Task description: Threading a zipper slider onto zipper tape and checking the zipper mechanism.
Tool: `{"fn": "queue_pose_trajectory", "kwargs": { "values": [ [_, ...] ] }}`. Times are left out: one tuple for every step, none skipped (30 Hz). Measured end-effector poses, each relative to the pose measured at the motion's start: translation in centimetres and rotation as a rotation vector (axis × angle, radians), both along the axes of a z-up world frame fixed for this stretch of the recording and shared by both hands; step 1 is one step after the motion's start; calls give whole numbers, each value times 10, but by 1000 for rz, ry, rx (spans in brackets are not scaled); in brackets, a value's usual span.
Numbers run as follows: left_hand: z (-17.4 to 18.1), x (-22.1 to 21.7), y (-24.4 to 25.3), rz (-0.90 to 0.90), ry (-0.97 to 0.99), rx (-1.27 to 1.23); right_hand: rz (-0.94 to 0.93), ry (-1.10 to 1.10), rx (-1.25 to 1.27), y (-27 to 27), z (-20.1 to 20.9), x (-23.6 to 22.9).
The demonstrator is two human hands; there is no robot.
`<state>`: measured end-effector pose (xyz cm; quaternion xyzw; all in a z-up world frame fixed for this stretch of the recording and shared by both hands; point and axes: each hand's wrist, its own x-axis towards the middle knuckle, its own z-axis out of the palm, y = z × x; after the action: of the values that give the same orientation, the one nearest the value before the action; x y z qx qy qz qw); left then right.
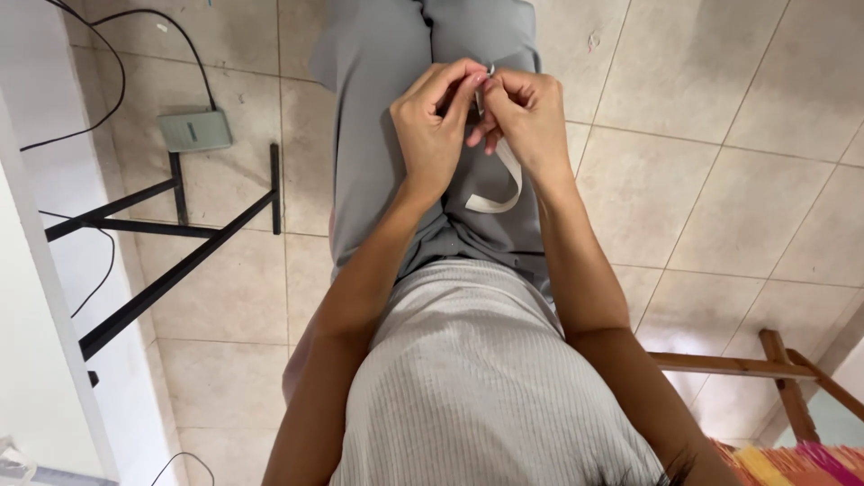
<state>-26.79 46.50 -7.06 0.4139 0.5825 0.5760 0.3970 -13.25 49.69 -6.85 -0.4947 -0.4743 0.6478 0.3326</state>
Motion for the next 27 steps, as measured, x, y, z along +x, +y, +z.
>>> {"fn": "queue_pose_trajectory", "kwargs": {
  "values": [
    [0,1,-1,24,28,10,16,-10,2,1,2,-1],
    [-6,0,1,25,31,17,17,-7,9,1,4,-1],
    [-10,-1,2,23,-27,27,27,-27,20,2,6,-2],
    [-16,-2,1,16,-87,32,33,-48,25,0,8,-3],
    [-16,-6,1,12,-85,34,29,-47,26,-2,13,-4],
    [-17,-10,1,-32,-183,25,44,-79,33,-3,19,-4],
    [-17,-14,1,-77,-281,17,59,-112,39,-3,25,-5],
    [-15,-16,-2,-75,-279,15,61,-110,36,-6,25,-4],
    [-14,-18,-4,-116,-320,2,68,-69,32,-8,25,-2],
    [-12,-19,-4,-164,-363,-8,68,-30,32,-9,26,0],
    [-9,-19,-5,-168,-363,-8,64,-30,33,-10,28,1],
    [-7,-20,-4,-194,-385,-11,64,2,30,-9,31,2],
    [-4,-22,-2,-220,-408,-15,65,34,27,-8,34,2],
    [0,-20,-4,-219,-410,-16,66,33,25,-9,36,3],
    [3,-20,-6,-216,-406,-17,74,29,21,-11,38,3],
    [7,-21,-9,-209,-399,-17,87,29,17,-13,40,3],
    [17,-20,-12,-203,-398,-18,92,30,15,-14,39,3],
    [27,-19,-13,-181,-290,-7,71,78,-12,-14,38,4],
    [37,-18,-13,-158,-182,4,51,126,-38,-14,37,4],
    [41,-15,-14,-161,-182,5,47,126,-37,-16,35,6],
    [45,-12,-15,-114,-48,50,41,168,-27,-18,33,7],
    [49,-9,-18,-64,87,90,37,212,-23,-22,30,8],
    [49,-8,-21,-65,88,86,35,213,-27,-26,30,7],
    [49,-6,-22,-32,156,142,1,210,-23,-28,30,6],
    [49,-4,-23,1,224,198,-33,208,-19,-29,30,5],
    [48,-3,-23,2,225,200,-32,209,-17,-29,30,4],
    [46,-3,-22,18,245,218,-47,211,-8,-29,31,2]
  ]
}}
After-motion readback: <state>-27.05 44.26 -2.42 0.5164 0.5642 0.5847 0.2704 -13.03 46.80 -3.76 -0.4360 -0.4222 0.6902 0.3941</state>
